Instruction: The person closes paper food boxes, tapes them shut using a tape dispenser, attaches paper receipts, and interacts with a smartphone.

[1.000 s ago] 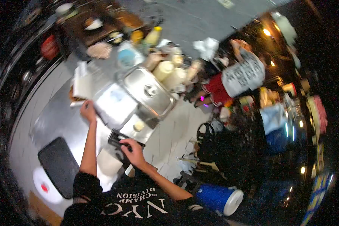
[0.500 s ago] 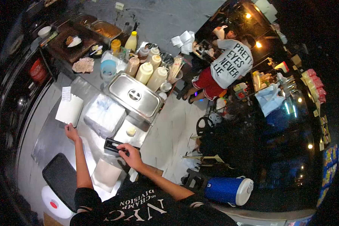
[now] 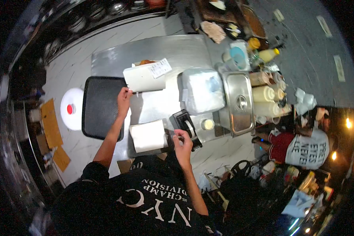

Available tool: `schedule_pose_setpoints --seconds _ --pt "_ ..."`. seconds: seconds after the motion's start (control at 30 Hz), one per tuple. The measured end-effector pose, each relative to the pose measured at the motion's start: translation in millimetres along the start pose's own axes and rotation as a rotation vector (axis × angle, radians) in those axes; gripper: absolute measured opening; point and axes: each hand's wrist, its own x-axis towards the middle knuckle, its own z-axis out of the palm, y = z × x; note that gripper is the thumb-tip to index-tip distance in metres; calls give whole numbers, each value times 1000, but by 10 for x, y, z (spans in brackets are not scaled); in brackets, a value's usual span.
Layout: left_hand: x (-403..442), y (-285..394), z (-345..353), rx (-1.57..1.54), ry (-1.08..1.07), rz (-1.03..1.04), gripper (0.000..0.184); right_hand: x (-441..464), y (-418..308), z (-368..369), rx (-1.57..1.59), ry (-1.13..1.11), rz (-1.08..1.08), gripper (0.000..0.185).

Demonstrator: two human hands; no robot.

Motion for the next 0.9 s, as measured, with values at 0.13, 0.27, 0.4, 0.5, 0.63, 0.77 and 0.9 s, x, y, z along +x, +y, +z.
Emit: schedule_pose_setpoints --seconds 0.13,0.27,0.4,0.5,0.63,0.77,0.9 --pt "-459 -25 -248 53 28 -70 10 11 -128 372 -110 -251 -72 13" --pt "-834 -59 -286 34 44 -71 11 379 -185 560 -19 -138 -129 17" --pt "-1045 12 -354 132 23 -125 13 991 -172 610 -107 -36 -176 42" --pt "-1006 161 -312 146 65 -107 13 1291 72 666 -188 -268 -43 51" --pt "-934 213 -256 170 59 -125 29 1395 231 750 -219 -389 1 64" --pt "-736 383 -74 168 48 -165 67 1466 221 844 -324 -306 -79 75" --pt "-509 322 -93 306 -42 -242 95 1493 -2 686 -401 -437 -23 84"
